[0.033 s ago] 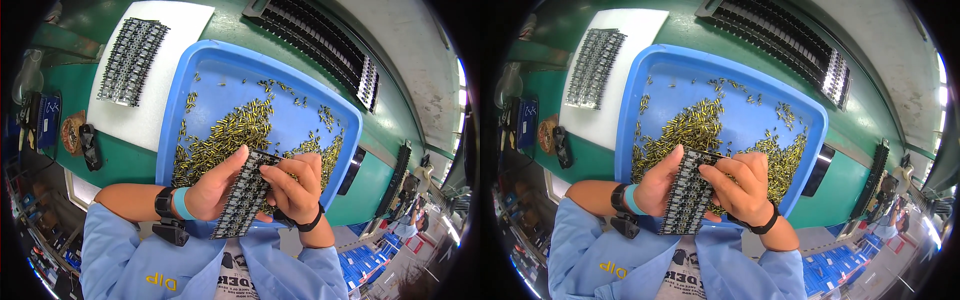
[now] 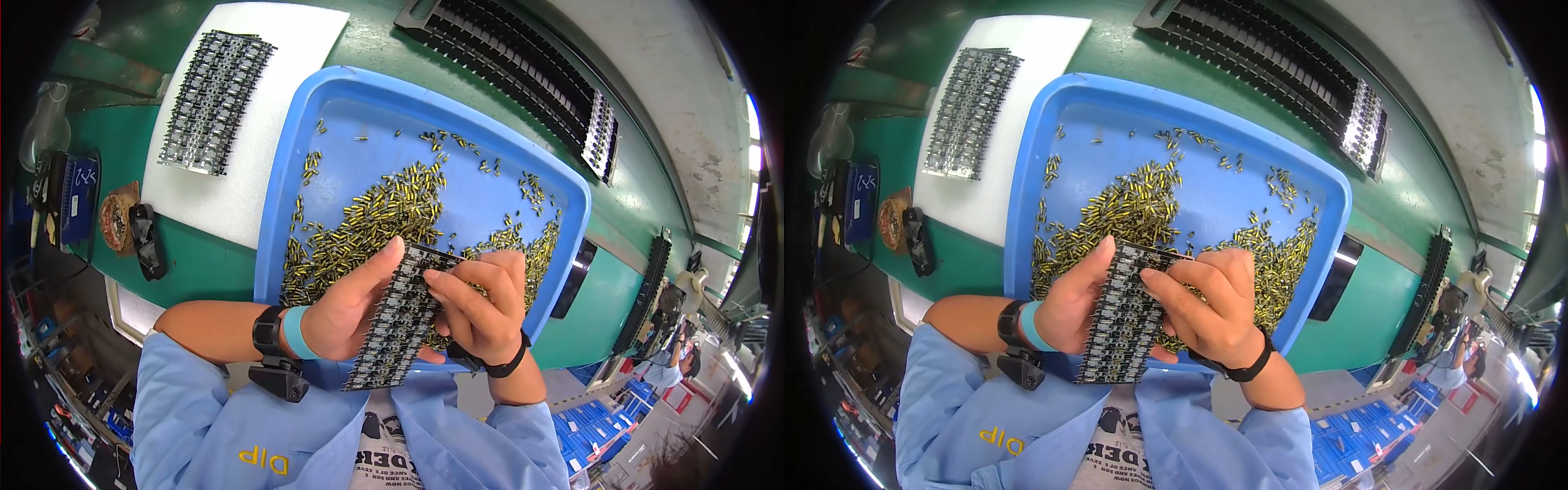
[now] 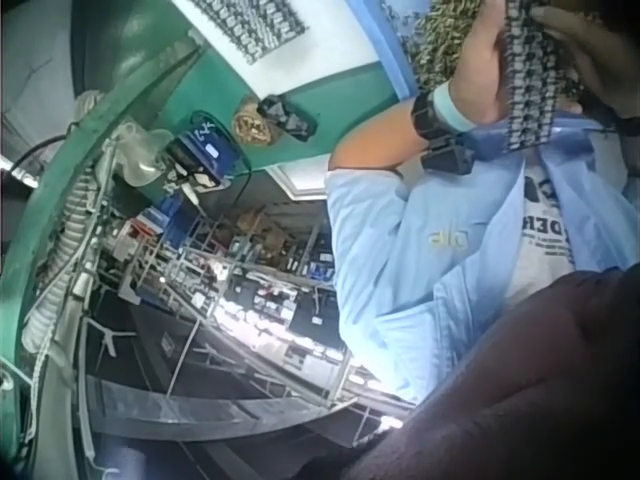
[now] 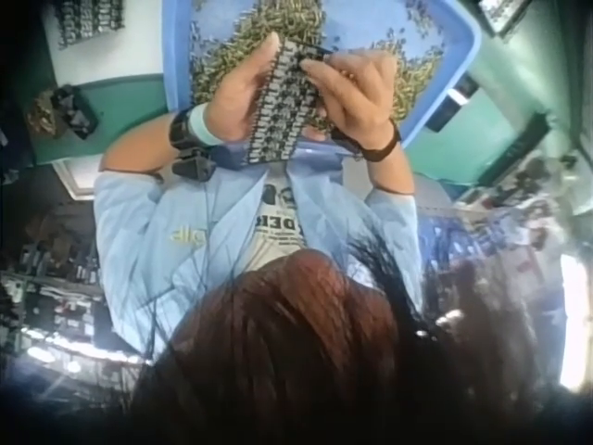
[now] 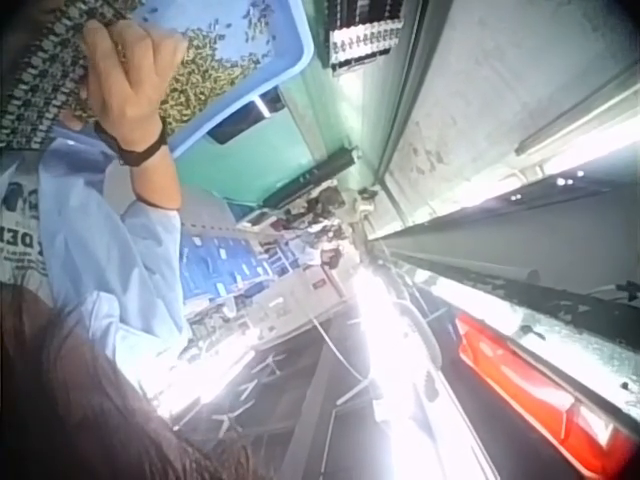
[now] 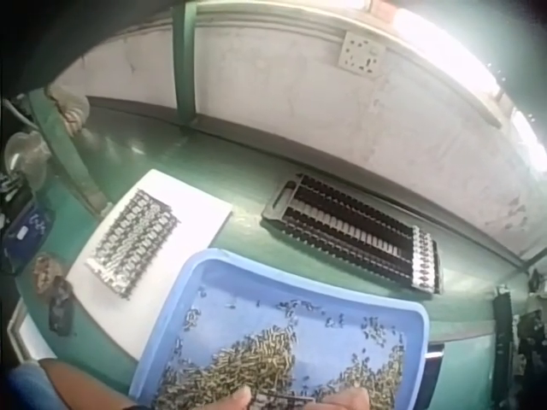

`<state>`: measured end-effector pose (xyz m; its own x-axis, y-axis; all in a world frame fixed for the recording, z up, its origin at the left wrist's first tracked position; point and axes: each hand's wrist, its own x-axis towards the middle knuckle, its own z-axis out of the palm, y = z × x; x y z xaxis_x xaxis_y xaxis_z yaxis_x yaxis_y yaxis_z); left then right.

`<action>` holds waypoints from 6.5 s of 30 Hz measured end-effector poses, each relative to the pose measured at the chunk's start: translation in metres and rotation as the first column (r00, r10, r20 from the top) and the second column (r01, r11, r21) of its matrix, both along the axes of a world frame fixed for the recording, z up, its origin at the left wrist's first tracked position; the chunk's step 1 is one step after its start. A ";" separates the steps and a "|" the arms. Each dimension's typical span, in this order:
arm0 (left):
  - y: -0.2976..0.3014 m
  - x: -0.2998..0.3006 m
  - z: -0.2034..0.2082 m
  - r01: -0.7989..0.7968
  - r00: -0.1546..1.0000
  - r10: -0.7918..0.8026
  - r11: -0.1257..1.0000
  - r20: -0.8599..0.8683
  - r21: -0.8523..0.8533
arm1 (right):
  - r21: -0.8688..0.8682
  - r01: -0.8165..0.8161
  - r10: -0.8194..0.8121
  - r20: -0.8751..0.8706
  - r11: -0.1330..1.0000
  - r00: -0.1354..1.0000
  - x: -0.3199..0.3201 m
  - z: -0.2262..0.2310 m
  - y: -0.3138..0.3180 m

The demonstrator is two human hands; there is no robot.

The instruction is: The person picks up a circuit board and inserts small electronic components into it by hand, one at a time, from a blue tray.

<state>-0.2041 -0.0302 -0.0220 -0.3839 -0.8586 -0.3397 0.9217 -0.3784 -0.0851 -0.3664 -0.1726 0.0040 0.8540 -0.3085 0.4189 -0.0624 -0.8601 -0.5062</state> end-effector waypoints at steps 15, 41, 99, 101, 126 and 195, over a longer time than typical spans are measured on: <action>0.004 -0.004 -0.006 0.026 0.999 -0.025 1.000 -0.039 0.005 | -0.107 -0.051 0.058 0.059 0.993 0.997 -0.009 0.000 -0.008; -0.019 -0.001 -0.009 -0.099 0.983 0.066 0.977 -0.174 -0.187 | 0.170 0.010 0.039 -0.283 0.985 0.958 -0.036 -0.018 -0.036; 0.004 -0.002 -0.015 0.004 0.998 -0.005 1.000 -0.056 -0.016 | 0.210 0.002 0.007 -0.040 0.978 0.999 -0.003 0.004 0.004; 0.004 -0.003 -0.016 0.002 0.997 -0.005 0.999 -0.074 -0.039 | 0.194 0.004 0.005 -0.046 0.981 0.999 -0.003 0.004 0.004; -0.003 -0.001 0.000 0.034 0.999 -0.035 0.998 0.013 0.052 | 0.017 -0.004 0.004 -0.039 1.000 0.999 -0.002 0.009 0.008; -0.005 0.003 -0.019 -0.218 0.944 0.184 0.971 -0.274 -0.100 | 0.118 0.387 -0.328 -0.344 0.914 0.880 -0.021 -0.004 -0.040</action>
<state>-0.2013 -0.0347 -0.0415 -0.2594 -0.9564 -0.1340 0.9315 -0.2112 -0.2963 -0.3879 -0.2125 0.0004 0.7473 -0.6618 0.0598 -0.5280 -0.6461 -0.5512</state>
